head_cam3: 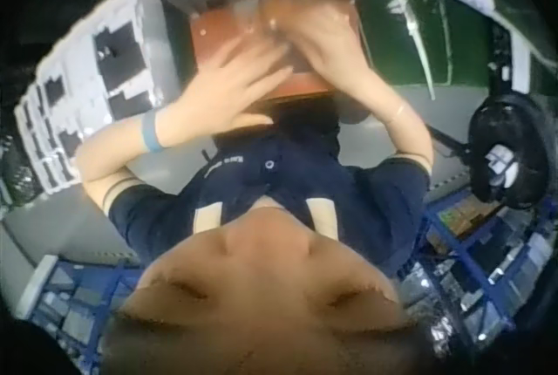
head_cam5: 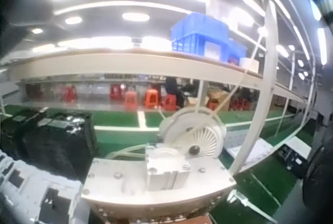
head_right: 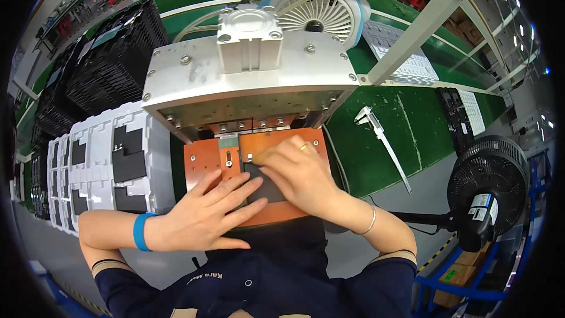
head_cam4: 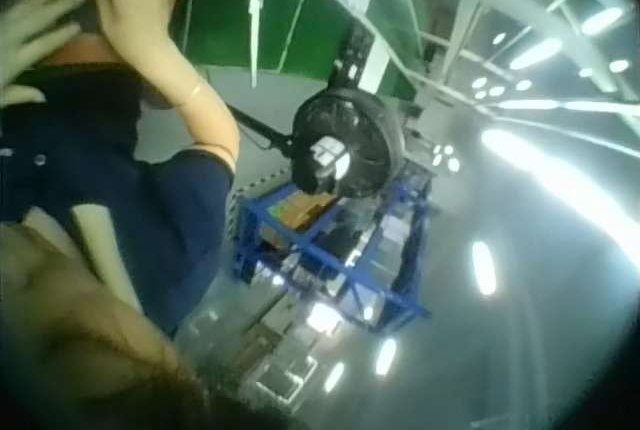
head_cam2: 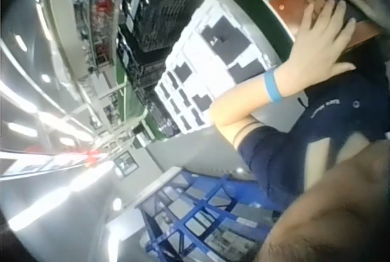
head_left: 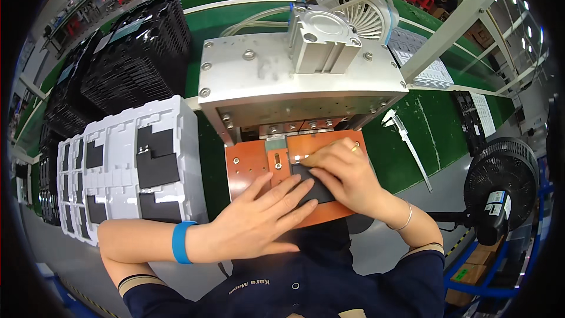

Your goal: The person picks up black rectangular components from a white foam tray and places them into a metal jig on a workbench. They press down on the components to secure them, then remove them and return them to the tray. This process is repeated for multiple components throughout the video.

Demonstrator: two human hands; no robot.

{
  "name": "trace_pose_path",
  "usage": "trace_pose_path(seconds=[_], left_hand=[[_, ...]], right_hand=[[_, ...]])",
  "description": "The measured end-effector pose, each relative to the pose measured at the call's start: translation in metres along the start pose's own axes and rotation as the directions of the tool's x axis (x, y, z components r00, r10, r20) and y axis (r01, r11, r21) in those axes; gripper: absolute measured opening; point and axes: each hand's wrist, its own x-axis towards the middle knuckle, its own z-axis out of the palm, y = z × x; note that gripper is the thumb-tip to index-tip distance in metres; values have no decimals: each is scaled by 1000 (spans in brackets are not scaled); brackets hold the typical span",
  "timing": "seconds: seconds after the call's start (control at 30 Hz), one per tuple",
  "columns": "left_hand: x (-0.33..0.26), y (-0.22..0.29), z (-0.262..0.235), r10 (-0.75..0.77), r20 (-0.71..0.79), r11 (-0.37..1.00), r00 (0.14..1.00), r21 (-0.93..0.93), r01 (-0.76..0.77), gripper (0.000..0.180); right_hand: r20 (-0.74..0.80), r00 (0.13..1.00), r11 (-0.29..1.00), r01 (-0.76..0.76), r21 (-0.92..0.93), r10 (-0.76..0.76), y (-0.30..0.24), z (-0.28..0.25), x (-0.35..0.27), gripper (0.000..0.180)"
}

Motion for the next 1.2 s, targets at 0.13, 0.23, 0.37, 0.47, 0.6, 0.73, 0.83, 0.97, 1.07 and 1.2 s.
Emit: trace_pose_path(seconds=[0.13,0.23,0.37,0.47,0.6,0.73,0.83,0.97,1.07,1.2], left_hand=[[1,-5,8,9,66,1000,998,15,-10,75],[1,-5,8,14,87,999,996,31,-17,76],[0,-5,8,11,95,999,995,29,-14,75],[-1,-7,9,16,92,1000,996,10,-17,77],[1,-7,9,17,93,999,996,44,-22,74],[2,-8,8,20,90,999,996,25,-23,75],[1,-8,6,21,95,1000,995,-11,-20,77],[1,-9,7,14,89,1000,996,-21,-12,78],[0,-8,8,14,93,1000,996,-19,-12,77],[1,-7,6,19,96,1000,995,-3,-19,77]], right_hand=[[46,996,990,84,-114,-80,1,6,-4,31],[61,991,975,128,-180,-119,-1,7,0,33],[83,994,971,93,-218,-76,-3,7,4,33],[-11,998,980,52,-193,-55,-1,11,6,34],[84,992,976,104,-192,-90,1,8,-1,35],[70,997,980,31,-198,-17,-3,4,4,35],[-35,998,989,-55,-136,51,-3,-4,-6,36],[19,990,990,-138,-15,139,-12,-26,-23,39],[54,993,991,-103,-81,108,-12,-19,-18,34],[59,997,992,-50,-119,57,-3,-8,-10,30]])
